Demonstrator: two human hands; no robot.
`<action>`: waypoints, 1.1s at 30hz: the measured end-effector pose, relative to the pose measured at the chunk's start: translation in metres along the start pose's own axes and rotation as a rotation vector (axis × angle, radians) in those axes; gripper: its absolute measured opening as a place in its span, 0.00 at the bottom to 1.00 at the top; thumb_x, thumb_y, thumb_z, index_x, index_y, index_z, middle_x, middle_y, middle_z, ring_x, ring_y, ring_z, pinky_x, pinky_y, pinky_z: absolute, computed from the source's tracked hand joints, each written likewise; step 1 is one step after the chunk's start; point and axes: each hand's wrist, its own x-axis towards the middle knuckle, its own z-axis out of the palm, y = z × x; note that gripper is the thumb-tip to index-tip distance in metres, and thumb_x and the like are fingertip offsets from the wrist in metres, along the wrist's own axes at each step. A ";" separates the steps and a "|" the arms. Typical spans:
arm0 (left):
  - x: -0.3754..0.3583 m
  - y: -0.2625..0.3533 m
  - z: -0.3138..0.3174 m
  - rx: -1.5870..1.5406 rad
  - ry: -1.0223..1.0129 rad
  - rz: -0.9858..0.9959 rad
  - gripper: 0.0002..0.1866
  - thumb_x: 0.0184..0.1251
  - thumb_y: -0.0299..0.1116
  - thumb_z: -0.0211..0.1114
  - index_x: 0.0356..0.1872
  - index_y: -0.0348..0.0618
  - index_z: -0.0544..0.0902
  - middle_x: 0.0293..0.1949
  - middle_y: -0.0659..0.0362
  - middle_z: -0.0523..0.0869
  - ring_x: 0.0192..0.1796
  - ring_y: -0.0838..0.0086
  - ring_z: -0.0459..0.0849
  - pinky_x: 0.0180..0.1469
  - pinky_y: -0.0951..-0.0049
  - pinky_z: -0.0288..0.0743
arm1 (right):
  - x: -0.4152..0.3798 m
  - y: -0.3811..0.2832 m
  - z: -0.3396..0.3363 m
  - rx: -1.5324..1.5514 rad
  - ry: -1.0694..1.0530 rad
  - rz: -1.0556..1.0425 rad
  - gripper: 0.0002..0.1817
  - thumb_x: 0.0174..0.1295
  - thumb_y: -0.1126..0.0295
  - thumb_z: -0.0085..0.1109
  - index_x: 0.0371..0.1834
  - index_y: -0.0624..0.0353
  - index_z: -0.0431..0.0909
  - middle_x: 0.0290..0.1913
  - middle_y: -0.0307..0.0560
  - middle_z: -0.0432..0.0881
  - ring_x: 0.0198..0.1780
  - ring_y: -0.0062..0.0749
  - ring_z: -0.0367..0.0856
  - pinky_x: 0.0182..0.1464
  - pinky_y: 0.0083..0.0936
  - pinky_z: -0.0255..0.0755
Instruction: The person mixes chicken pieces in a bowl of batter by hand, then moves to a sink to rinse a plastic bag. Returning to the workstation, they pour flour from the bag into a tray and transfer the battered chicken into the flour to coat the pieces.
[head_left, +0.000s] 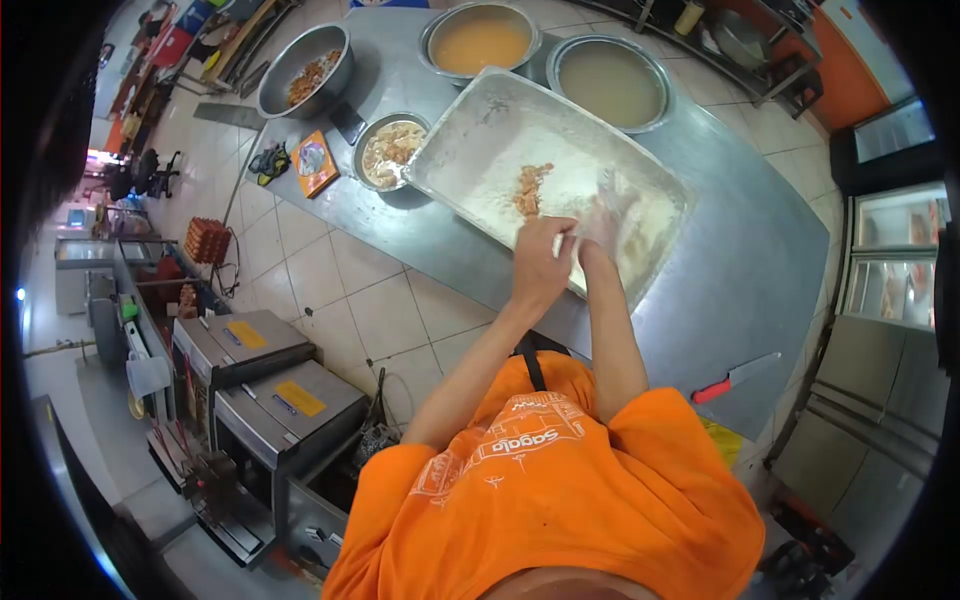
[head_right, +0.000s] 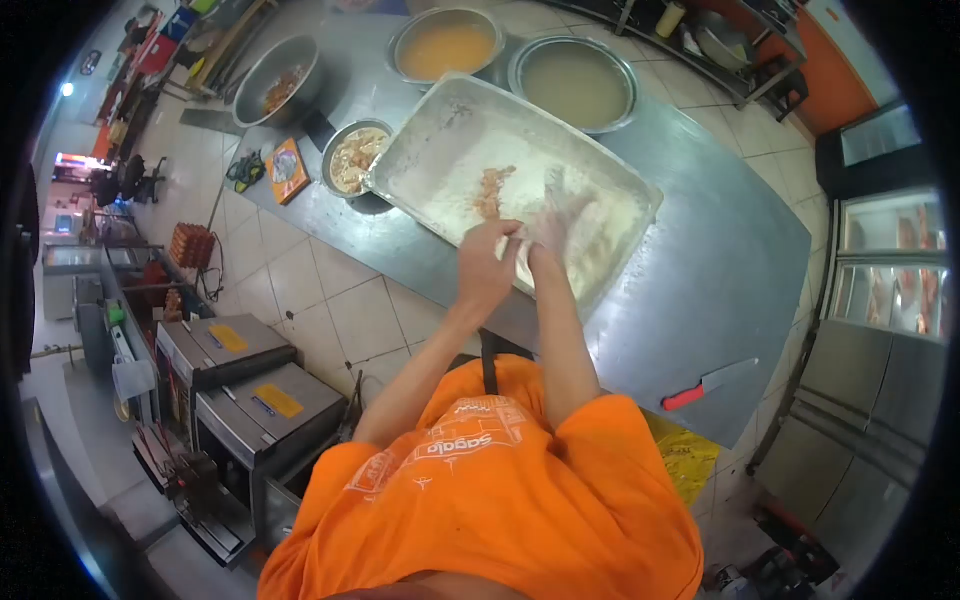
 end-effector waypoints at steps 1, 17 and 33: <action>0.003 -0.006 0.005 -0.033 -0.054 0.025 0.09 0.54 0.24 0.65 0.37 0.38 0.79 0.36 0.51 0.82 0.43 0.55 0.79 0.45 0.64 0.72 | 0.019 0.031 -0.004 -0.234 0.008 -0.156 0.59 0.58 0.46 0.61 0.75 0.62 0.27 0.76 0.55 0.44 0.75 0.42 0.48 0.73 0.28 0.44; 0.056 -0.041 -0.045 -0.247 -0.535 -0.068 0.10 0.61 0.28 0.63 0.42 0.39 0.83 0.42 0.52 0.85 0.44 0.64 0.84 0.49 0.70 0.75 | 0.029 -0.041 -0.022 -1.138 -0.129 -0.153 0.41 0.52 0.60 0.66 0.69 0.58 0.60 0.67 0.57 0.65 0.71 0.49 0.58 0.71 0.38 0.53; 0.044 -0.303 -0.320 -0.164 0.250 -0.636 0.12 0.73 0.32 0.53 0.50 0.37 0.79 0.32 0.62 0.79 0.33 0.80 0.76 0.39 0.78 0.75 | 0.058 0.026 -0.004 -1.219 -0.066 -0.104 0.29 0.50 0.69 0.64 0.60 0.42 0.72 0.63 0.57 0.70 0.60 0.47 0.74 0.58 0.34 0.70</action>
